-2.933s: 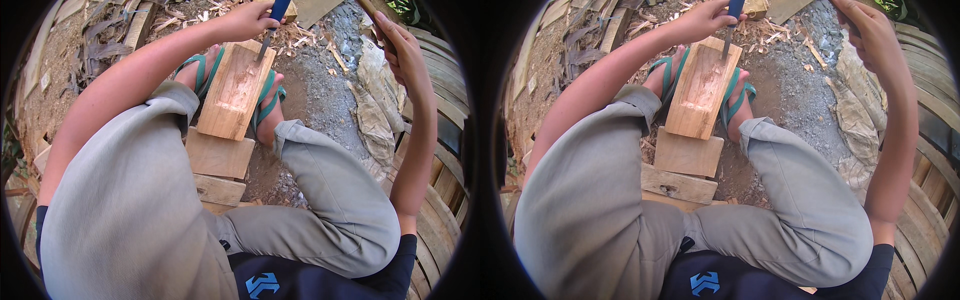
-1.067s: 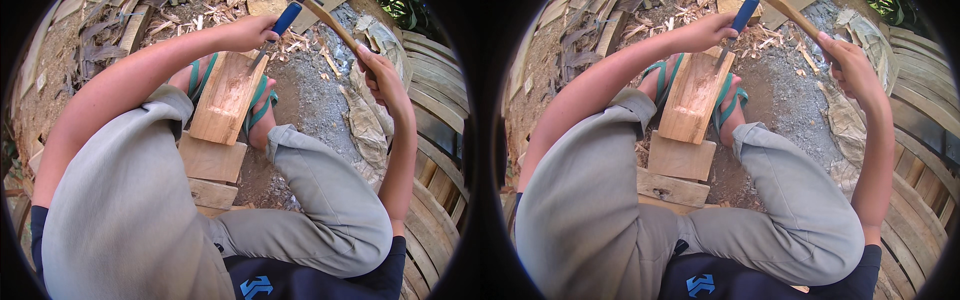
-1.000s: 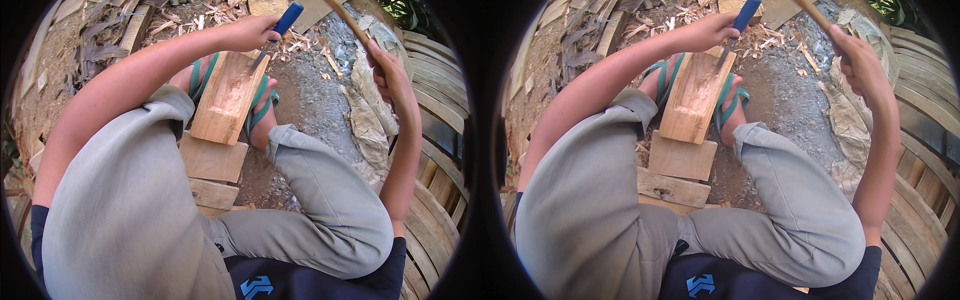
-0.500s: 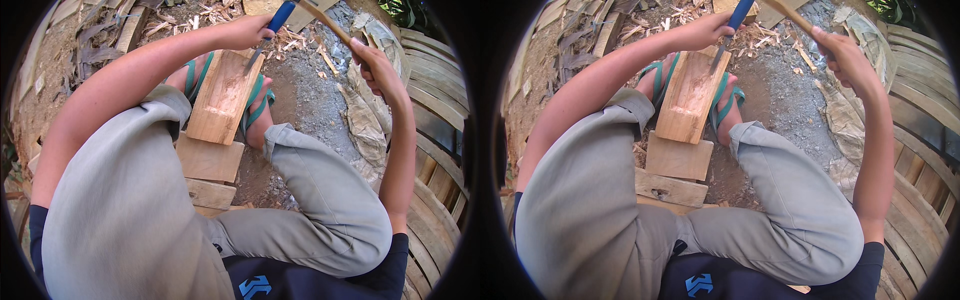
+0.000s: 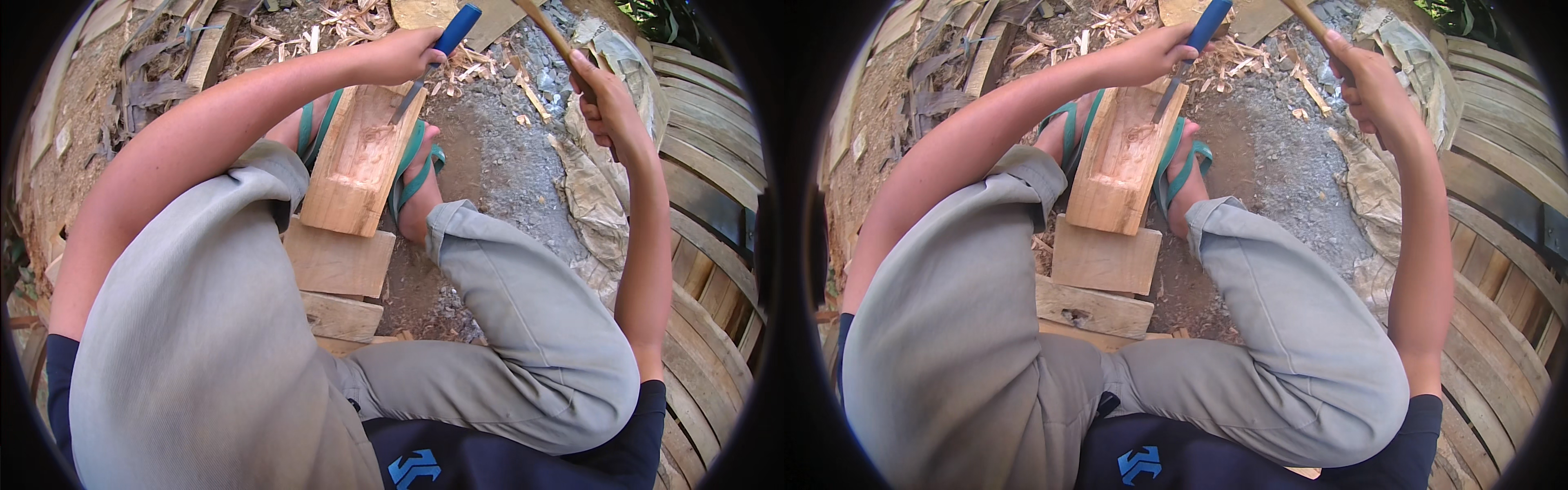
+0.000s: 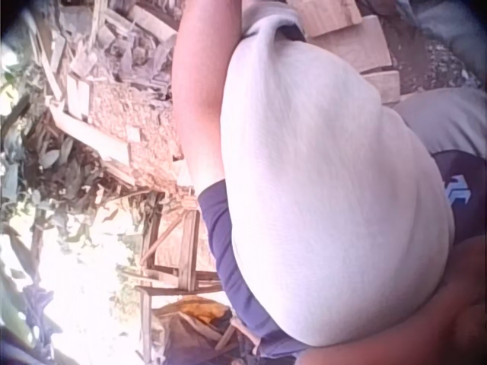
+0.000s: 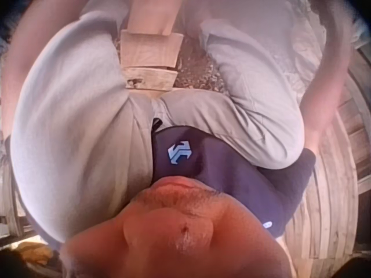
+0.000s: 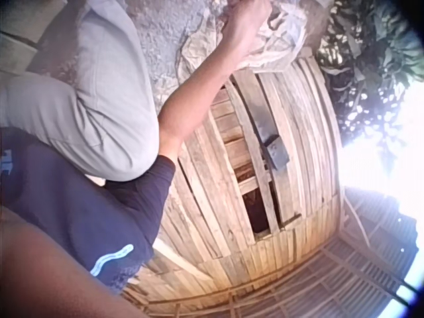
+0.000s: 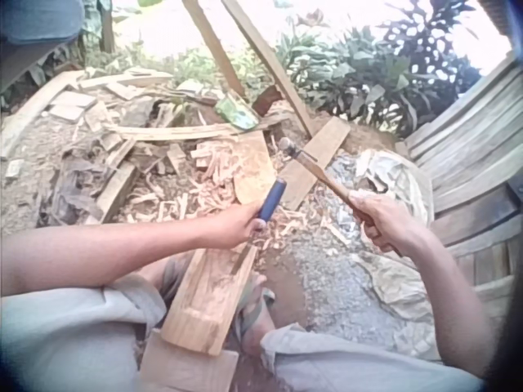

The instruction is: The person carves a hollow section into a block of wood using a chisel and a hammer, then fits a second piece of wood into the carved slot.

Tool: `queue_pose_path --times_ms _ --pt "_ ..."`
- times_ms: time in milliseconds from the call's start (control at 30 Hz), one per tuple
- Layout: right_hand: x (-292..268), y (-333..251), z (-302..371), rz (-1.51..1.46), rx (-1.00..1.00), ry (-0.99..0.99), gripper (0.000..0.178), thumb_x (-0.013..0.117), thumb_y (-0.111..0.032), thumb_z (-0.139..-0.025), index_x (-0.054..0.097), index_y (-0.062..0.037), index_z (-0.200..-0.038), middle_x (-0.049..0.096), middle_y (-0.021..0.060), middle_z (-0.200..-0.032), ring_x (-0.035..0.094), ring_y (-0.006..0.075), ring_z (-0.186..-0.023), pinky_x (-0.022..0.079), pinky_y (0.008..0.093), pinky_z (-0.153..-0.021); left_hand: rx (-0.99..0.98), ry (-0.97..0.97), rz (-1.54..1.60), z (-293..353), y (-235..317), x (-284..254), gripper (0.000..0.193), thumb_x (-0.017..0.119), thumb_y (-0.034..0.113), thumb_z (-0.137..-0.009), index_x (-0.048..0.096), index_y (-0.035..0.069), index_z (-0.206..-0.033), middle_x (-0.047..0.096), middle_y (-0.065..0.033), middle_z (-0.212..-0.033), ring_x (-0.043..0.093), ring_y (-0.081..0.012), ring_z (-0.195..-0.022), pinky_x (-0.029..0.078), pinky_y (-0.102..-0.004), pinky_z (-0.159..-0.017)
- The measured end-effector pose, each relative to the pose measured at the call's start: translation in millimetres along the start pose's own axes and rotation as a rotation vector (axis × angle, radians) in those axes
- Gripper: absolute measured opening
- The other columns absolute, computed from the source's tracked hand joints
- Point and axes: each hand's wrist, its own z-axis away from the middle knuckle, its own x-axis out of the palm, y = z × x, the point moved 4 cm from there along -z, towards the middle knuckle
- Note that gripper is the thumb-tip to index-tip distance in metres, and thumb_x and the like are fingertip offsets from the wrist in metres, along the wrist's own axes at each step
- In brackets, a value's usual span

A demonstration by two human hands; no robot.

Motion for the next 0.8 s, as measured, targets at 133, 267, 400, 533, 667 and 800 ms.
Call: queue_pose_path --times_ms 133,267,400,533,667,800 --pt "3 10 -1 0.075 0.032 -0.029 0.054 0.056 -0.064 -0.097 0.051 -0.0135 -0.081 0.031 -0.0108 -0.055 0.022 0.0021 -0.042 0.014 0.0237 -0.039 -0.010 0.002 -0.015 1 9 2 0.035 0.049 0.017 -0.107 0.053 0.003 -0.138 0.066 -0.0125 -0.133 0.061 -0.0283 -0.127 0.046 -0.0424 -0.109" --pt "7 10 -5 -0.138 -0.007 -0.002 0.054 0.055 -0.065 -0.097 0.051 -0.0134 -0.081 0.031 -0.0105 -0.055 0.021 0.0027 -0.042 0.014 0.0243 -0.038 0.095 0.124 0.037 -2 -9 3 0.030 0.054 0.023 -0.106 0.056 0.002 -0.127 0.065 -0.0155 -0.098 0.064 -0.0282 -0.092 0.048 -0.0420 -0.082" --pt "0 9 -3 0.062 0.041 -0.086 0.054 0.054 -0.065 -0.098 0.049 -0.0142 -0.079 0.029 -0.0112 -0.055 0.020 0.0026 -0.042 0.014 0.0246 -0.038 0.122 0.158 0.002 -2 -20 7 0.029 0.057 0.027 -0.105 0.057 0.003 -0.121 0.064 -0.0163 -0.081 0.066 -0.0273 -0.074 0.050 -0.0415 -0.069" --pt "8 14 0 -0.102 0.028 -0.040 0.054 0.054 -0.066 -0.097 0.050 -0.0148 -0.079 0.029 -0.0115 -0.055 0.020 0.0022 -0.042 0.014 0.0243 -0.038 -0.035 0.023 0.001 1 -11 3 0.032 0.049 0.019 -0.107 0.057 0.002 -0.133 0.069 -0.0151 -0.125 0.062 -0.0286 -0.125 0.046 -0.0414 -0.107" --pt "21 12 4 -0.036 0.052 -0.100 0.054 0.054 -0.065 -0.097 0.049 -0.0153 -0.078 0.030 -0.0114 -0.055 0.021 0.0020 -0.042 0.014 0.0241 -0.038 -0.042 0.040 0.021 6 -9 0 0.032 0.050 0.020 -0.107 0.057 0.001 -0.132 0.070 -0.0129 -0.122 0.063 -0.0270 -0.123 0.046 -0.0407 -0.108" --pt "27 17 10 -0.094 0.053 -0.104 0.053 0.054 -0.064 -0.098 0.048 -0.0154 -0.077 0.030 -0.0116 -0.055 0.022 0.0018 -0.042 0.015 0.0237 -0.037 0.024 0.013 0.181 28 12 -13 0.030 0.056 0.021 -0.105 0.057 0.000 -0.128 0.071 -0.0114 -0.116 0.066 -0.0239 -0.115 0.048 -0.0393 -0.105"
